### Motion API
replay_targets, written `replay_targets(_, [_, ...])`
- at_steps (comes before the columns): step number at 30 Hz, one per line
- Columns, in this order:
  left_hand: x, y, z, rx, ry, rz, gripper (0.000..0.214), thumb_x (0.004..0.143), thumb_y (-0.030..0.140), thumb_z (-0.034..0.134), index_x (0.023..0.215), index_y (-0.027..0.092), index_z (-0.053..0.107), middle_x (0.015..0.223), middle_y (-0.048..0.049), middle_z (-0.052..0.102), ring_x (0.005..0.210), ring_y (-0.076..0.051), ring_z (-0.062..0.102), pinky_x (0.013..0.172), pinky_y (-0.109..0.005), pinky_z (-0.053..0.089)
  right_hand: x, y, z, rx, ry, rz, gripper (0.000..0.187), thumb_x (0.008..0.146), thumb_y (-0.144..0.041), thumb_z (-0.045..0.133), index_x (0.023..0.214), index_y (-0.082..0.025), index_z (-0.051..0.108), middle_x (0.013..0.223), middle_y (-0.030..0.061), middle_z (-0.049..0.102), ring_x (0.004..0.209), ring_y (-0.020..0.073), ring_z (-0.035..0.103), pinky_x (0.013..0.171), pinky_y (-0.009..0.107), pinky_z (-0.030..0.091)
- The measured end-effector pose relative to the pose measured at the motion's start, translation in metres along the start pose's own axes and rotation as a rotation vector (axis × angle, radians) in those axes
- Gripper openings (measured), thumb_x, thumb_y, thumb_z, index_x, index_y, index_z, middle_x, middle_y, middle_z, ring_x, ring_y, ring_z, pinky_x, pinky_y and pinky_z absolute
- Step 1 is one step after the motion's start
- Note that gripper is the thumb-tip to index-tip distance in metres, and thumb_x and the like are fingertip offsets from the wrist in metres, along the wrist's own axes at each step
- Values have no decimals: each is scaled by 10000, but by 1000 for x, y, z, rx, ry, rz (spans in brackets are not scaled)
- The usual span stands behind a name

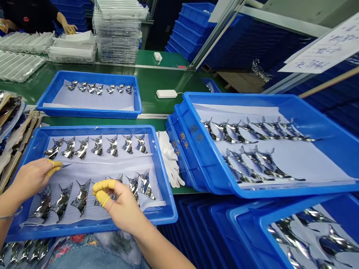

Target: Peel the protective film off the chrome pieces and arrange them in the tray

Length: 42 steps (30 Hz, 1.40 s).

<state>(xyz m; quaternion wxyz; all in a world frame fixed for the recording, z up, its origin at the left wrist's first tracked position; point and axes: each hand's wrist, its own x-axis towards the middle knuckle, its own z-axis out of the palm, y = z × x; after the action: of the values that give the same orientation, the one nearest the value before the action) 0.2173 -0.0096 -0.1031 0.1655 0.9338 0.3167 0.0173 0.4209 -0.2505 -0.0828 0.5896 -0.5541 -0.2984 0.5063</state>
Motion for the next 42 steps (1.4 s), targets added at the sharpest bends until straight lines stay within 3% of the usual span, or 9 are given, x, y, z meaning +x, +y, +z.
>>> replay_targets(3, [-6, 15, -13, -231, 142, 21, 267, 865, 393, 536, 870, 249, 761, 836, -118, 750, 837, -327, 657, 785, -439, 487, 2, 3, 3, -27, -3, -9, 337, 856, -521, 702, 962, -201, 721, 944, 66, 729, 865, 178, 656, 841, 367, 529])
replay_targets(5, [-10, 31, -20, -430, 175, 63, 232, 851, 420, 596, 867, 263, 766, 851, -82, 765, 827, -283, 673, 803, -398, 509, 4, 6, 4, -66, 17, -14, 313, 865, -488, 697, 989, -202, 721, 972, 70, 728, 875, 180, 651, 848, 371, 534])
replay_targets(9, [-20, 68, -28, -835, 152, 91, 227, 864, 429, 673, 814, 236, 781, 758, -56, 759, 701, -209, 687, 657, -294, 557, 3, 7, 5, -165, 43, -52, 281, 842, -368, 726, 1069, -203, 712, 1012, 69, 722, 870, 175, 631, 854, 366, 540])
replay_targets(12, [-22, 91, -29, -1092, 125, 56, 295, 843, 489, 718, 784, 210, 794, 710, -65, 753, 647, -192, 684, 587, -267, 568, 0, 0, 8, -178, -65, -109, 261, 824, -315, 743, 1062, -209, 726, 1013, 60, 731, 893, 179, 642, 867, 356, 533])
replay_targets(15, [-20, 106, -27, -1287, 107, 0, 289, 772, 490, 798, 755, 202, 810, 681, -63, 749, 612, -174, 673, 566, -255, 574, -5, -8, 11, -153, -193, -170, 180, 856, -346, 720, 973, -211, 740, 925, 43, 737, 838, 167, 657, 822, 329, 536])
replay_targets(19, [-16, 118, -26, -1473, 113, -89, 242, 708, 440, 866, 741, 205, 821, 671, -50, 751, 597, -152, 668, 558, -232, 572, -10, -13, 16, -180, -186, -277, 217, 869, -418, 708, 933, -212, 726, 837, 30, 724, 756, 154, 655, 758, 306, 536])
replay_targets(24, [-18, 126, -24, -1588, 46, -148, 247, 683, 428, 886, 730, 195, 821, 644, -41, 741, 573, -121, 650, 547, -189, 551, -13, -19, 21, -234, -184, -316, 181, 889, -396, 685, 843, -222, 706, 776, 16, 710, 710, 144, 637, 725, 283, 525])
replay_targets(34, [-22, 134, -23, -1623, 5, -182, 212, 681, 393, 895, 766, 210, 831, 659, -22, 758, 581, -98, 651, 563, -144, 547, -14, -20, 24, -310, -181, -459, 117, 873, -178, 637, 772, -231, 613, 686, -12, 662, 619, 130, 558, 673, 256, 473])
replay_targets(42, [-27, 132, -17, -1520, -26, -166, 184, 761, 395, 839, 906, 282, 843, 799, -21, 820, 648, -111, 708, 641, -144, 580, -20, -30, 21, -270, -70, -463, 163, 893, -252, 665, 750, -228, 592, 677, -12, 648, 606, 126, 552, 656, 259, 481])
